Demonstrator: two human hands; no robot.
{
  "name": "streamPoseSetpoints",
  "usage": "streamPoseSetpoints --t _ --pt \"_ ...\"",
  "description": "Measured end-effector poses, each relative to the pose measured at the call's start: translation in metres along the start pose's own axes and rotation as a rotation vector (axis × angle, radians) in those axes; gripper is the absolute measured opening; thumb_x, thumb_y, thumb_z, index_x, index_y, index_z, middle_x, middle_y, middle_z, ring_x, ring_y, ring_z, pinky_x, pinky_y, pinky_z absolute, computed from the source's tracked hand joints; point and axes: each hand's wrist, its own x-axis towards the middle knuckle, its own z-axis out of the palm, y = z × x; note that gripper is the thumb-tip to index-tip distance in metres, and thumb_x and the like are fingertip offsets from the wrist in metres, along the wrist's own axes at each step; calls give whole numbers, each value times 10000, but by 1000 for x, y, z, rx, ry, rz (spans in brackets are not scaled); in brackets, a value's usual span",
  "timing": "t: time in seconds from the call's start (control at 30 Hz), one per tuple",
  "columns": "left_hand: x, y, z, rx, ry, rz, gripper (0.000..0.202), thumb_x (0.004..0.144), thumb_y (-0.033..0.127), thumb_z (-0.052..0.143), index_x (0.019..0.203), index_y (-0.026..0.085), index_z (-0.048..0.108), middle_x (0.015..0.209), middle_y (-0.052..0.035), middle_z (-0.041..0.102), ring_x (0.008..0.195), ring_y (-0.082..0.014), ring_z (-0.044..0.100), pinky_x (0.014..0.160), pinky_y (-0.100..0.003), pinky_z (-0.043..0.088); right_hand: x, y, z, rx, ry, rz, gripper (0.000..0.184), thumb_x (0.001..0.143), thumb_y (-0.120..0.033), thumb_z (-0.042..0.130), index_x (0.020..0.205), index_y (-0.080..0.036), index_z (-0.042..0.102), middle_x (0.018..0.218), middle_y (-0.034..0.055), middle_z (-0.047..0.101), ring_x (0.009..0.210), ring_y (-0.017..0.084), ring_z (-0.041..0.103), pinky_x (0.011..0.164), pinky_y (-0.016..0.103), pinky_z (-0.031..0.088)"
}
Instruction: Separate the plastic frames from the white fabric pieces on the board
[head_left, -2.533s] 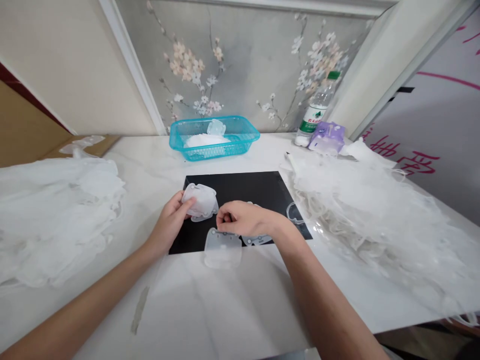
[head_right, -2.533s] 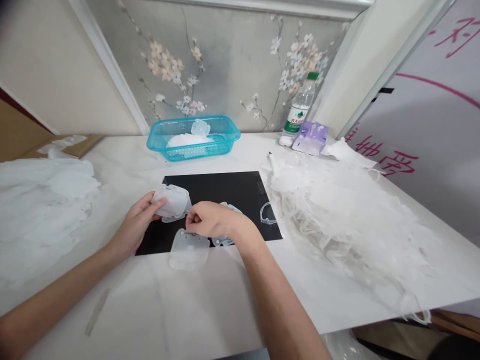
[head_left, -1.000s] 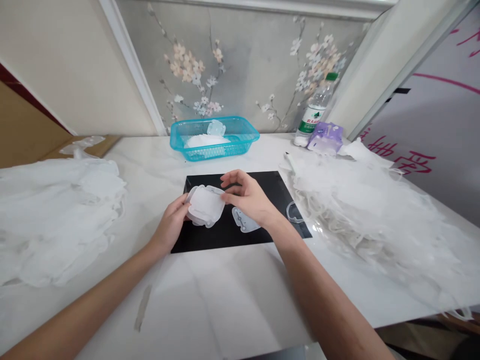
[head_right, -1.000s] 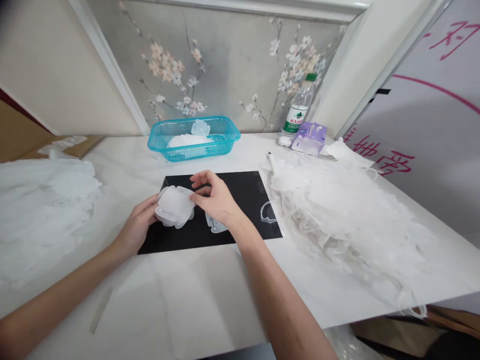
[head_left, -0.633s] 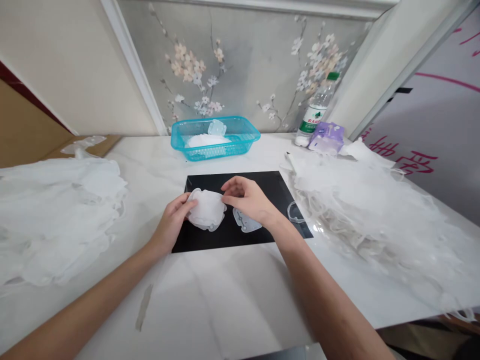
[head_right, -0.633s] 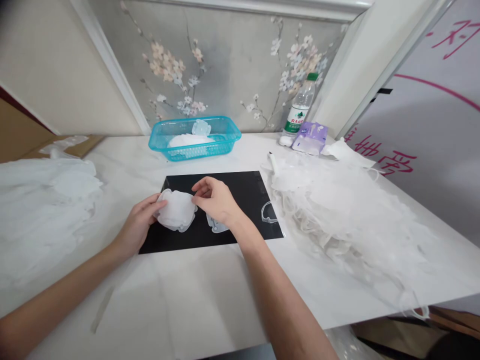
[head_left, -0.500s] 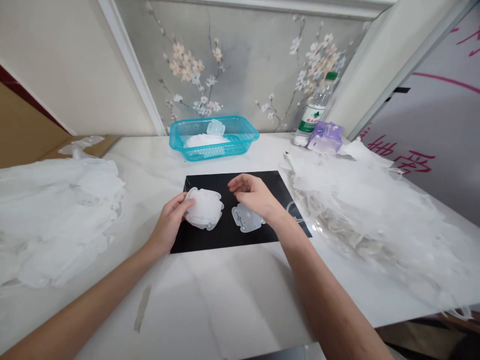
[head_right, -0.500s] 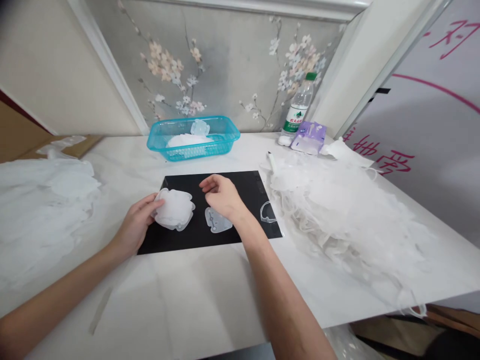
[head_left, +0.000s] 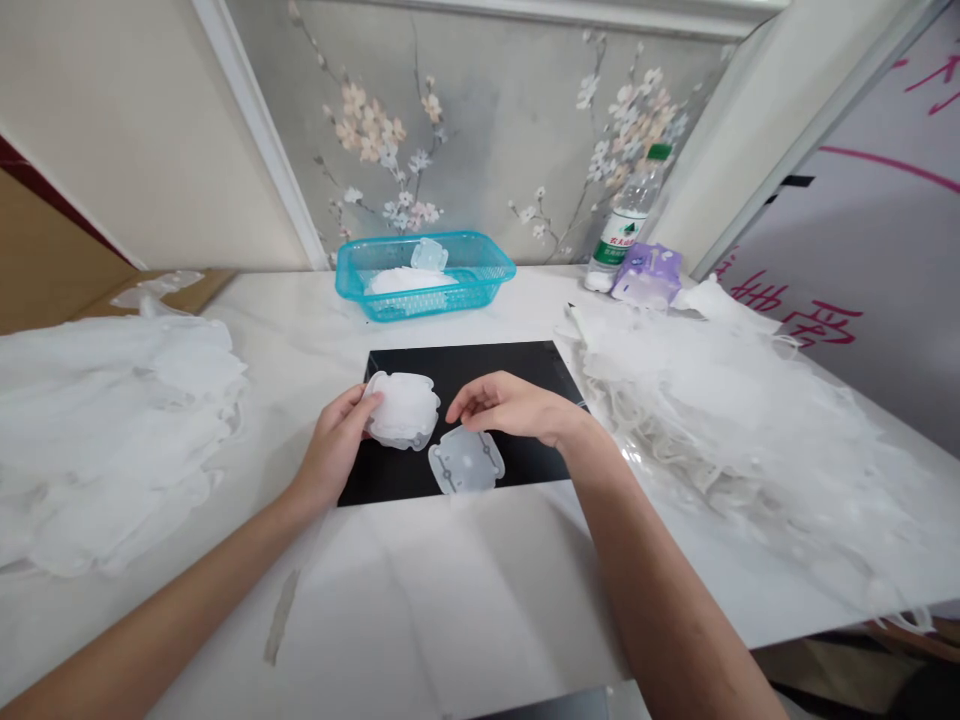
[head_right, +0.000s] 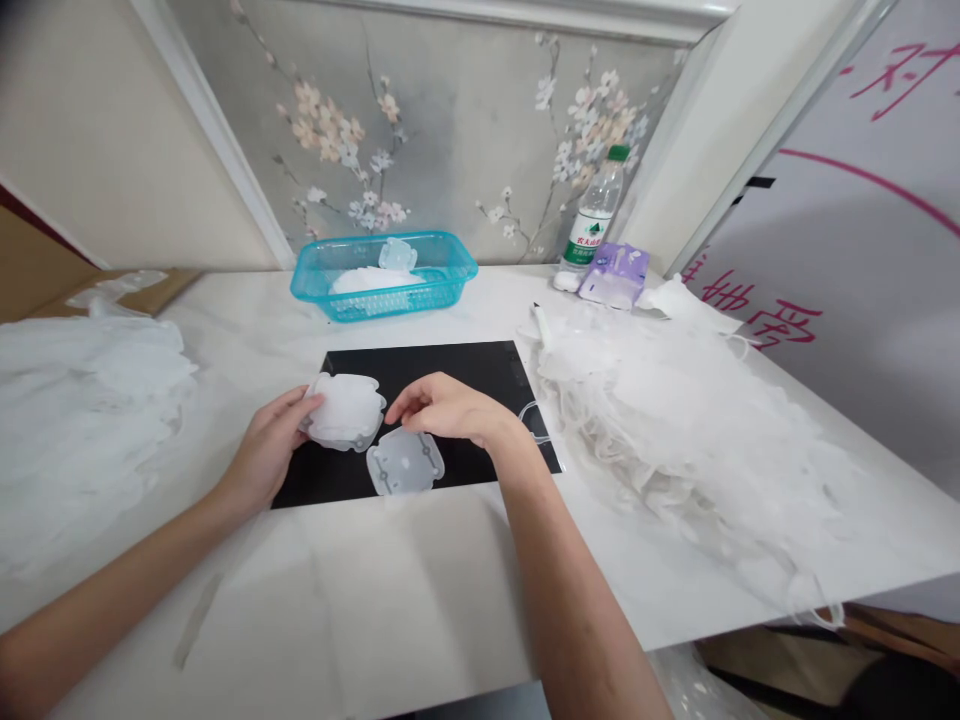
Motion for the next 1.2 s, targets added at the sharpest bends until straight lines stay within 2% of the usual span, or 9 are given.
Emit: streamPoseSetpoints --t 0.13,0.37,0.53,0.67,0.77,0.87,1.0,1.1,1.2 --pt "-1 0 0 22 -28 -1 315 724 464 656 879 190 680 823 -31 645 828 -206 573 661 -251 474 -1 -2 6 217 -196 -160 134 620 -134 676 752 -154 679 727 -16 662 687 96 585 689 237 462" --pt "-2 2 -2 75 -155 34 400 777 577 589 860 194 672 781 -18 636 758 -183 579 664 -258 493 29 12 39 308 543 -410 39 652 -168 624 690 -177 628 704 -14 631 667 104 566 651 247 446" --pt "-7 7 1 174 -208 43 488 639 492 766 1003 192 641 895 -21 682 838 -206 626 741 -286 512 32 15 50 369 553 -415 115 661 -258 642 742 -182 610 761 7 639 716 134 597 696 277 479" --pt "-2 9 0 186 -171 81 491 649 492 753 1002 167 649 917 -54 699 834 -220 636 743 -316 520 36 22 48 354 725 -352 114 688 -258 561 771 -182 579 769 9 593 716 136 561 694 282 475" --pt "27 33 0 135 -97 205 503 584 454 793 956 145 656 906 -61 700 822 -217 638 734 -309 520 43 30 43 304 791 -269 101 677 -225 489 748 -190 552 747 0 546 670 130 520 658 282 466" --pt "76 83 10 48 -13 322 500 554 391 797 959 139 647 923 -54 693 839 -203 641 702 -271 517 48 35 40 288 759 -269 130 668 -216 453 752 -197 551 727 -9 526 651 130 512 631 275 454" --pt "143 148 28 180 51 217 323 741 336 628 990 130 616 1049 -80 665 925 -169 637 749 -243 505 50 38 36 245 699 -271 170 627 -187 430 739 -197 557 669 -20 513 617 129 512 611 268 448" --pt "165 162 22 305 126 135 499 730 355 665 1115 56 559 1163 -174 609 1013 -249 609 798 -331 479 51 38 34 233 689 -264 177 623 -191 419 742 -198 549 627 -30 496 571 127 502 587 270 443" --pt "157 156 -9 432 192 153 835 679 412 734 1324 12 385 1326 -223 504 1121 -274 547 886 -357 427 52 38 33 200 688 -265 168 619 -189 419 726 -200 549 632 -27 506 574 130 505 577 268 430"
